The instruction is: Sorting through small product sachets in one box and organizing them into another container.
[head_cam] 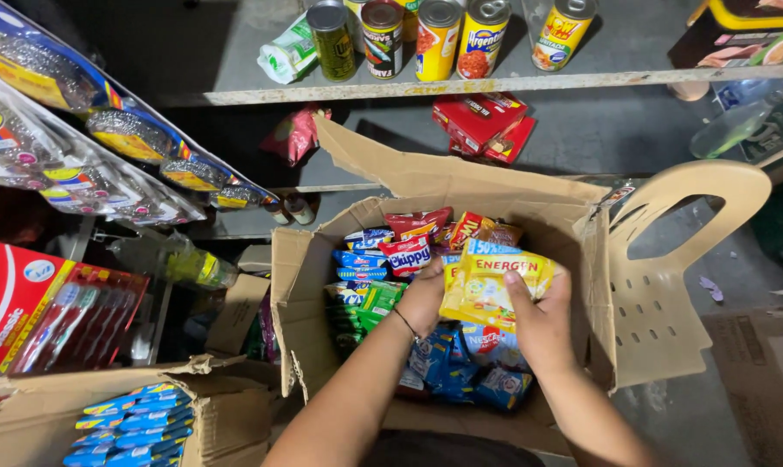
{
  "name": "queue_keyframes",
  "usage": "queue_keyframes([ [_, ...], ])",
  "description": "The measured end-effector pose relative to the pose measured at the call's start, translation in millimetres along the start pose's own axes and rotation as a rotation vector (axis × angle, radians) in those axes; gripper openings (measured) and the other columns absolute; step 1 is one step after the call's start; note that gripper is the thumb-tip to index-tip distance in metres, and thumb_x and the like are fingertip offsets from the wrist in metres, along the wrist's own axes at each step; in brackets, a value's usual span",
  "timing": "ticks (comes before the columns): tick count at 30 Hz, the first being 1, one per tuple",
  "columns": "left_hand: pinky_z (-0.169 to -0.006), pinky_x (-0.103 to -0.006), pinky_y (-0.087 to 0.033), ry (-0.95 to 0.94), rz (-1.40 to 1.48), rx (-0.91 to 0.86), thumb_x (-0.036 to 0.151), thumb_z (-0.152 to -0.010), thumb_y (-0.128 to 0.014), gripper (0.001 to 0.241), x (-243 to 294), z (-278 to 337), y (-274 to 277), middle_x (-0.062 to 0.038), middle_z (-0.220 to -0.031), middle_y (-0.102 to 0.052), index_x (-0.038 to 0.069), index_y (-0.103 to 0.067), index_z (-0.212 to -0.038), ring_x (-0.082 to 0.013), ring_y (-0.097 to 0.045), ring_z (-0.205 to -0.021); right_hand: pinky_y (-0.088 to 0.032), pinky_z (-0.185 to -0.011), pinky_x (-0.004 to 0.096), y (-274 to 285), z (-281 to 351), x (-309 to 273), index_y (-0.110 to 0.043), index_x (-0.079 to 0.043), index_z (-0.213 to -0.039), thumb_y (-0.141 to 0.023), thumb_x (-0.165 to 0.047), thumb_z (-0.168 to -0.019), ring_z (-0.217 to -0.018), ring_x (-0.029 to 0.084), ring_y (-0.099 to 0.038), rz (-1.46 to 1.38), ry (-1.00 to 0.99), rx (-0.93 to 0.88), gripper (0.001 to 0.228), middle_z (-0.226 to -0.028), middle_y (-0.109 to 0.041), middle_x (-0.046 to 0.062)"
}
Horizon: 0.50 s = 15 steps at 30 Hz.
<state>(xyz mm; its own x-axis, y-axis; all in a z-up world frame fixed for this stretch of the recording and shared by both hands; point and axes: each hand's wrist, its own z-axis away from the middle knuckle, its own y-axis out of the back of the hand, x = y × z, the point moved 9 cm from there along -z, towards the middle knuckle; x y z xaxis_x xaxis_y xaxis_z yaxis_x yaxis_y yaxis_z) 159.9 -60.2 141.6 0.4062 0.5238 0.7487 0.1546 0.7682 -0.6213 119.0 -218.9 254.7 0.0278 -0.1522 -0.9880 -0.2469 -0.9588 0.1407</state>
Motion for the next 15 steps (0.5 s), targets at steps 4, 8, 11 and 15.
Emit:
queue_keyframes([
  [4, -0.093, -0.0435, -0.06, 0.221, 0.47, -0.242, 0.03, -0.099, -0.047, 0.048, 59.7, 47.5, -69.6, -0.018, -0.128, -0.068, 0.002, -0.052, -0.138, -0.0292, -0.071, -0.111, -0.056, -0.082, 0.03, 1.3, -4.3, -0.3, -0.047, -0.002, -0.124, -0.07, -0.015, -0.098, -0.093, 0.012, -0.065, -0.168, 0.006, 0.03, 0.038, -0.107, -0.067, 0.007],
  [8, -0.096, -0.0431, -0.057, 0.207, 0.436, -0.205, 0.051, -0.1, -0.046, 0.066, 33.8, 33.4, -58.6, -0.02, -0.129, -0.067, 0.0, -0.049, -0.141, -0.0307, -0.069, -0.112, -0.056, -0.086, 0.034, -2.6, -10.5, -6.2, -0.052, -0.002, -0.125, -0.075, -0.015, -0.093, -0.096, 0.018, -0.065, 0.203, 0.004, -0.007, 0.041, -0.11, -0.069, 0.012],
  [11, -0.1, -0.0402, -0.053, -0.255, -0.362, -0.093, 0.017, -0.096, -0.072, 0.054, 60.4, 24.1, -59.6, -0.016, -0.127, -0.064, -0.001, -0.046, -0.14, -0.0234, -0.061, -0.115, -0.044, -0.104, 0.042, -17.0, 7.7, -24.4, -0.047, 0.0, -0.133, -0.078, -0.016, -0.089, -0.119, 0.026, -0.051, 0.588, 0.442, -0.02, 0.057, -0.129, -0.053, 0.018],
  [15, -0.097, -0.0356, -0.055, -0.186, -0.184, 0.031, 0.016, -0.097, -0.067, 0.051, 55.6, 17.0, -39.4, -0.01, -0.123, -0.067, 0.001, -0.044, -0.14, -0.0188, -0.064, -0.112, -0.041, -0.112, 0.035, -13.4, -1.6, 3.8, -0.035, -0.007, -0.147, -0.07, -0.018, -0.097, -0.13, 0.02, -0.048, -0.215, 0.081, -0.043, 0.062, -0.147, -0.044, 0.017],
])
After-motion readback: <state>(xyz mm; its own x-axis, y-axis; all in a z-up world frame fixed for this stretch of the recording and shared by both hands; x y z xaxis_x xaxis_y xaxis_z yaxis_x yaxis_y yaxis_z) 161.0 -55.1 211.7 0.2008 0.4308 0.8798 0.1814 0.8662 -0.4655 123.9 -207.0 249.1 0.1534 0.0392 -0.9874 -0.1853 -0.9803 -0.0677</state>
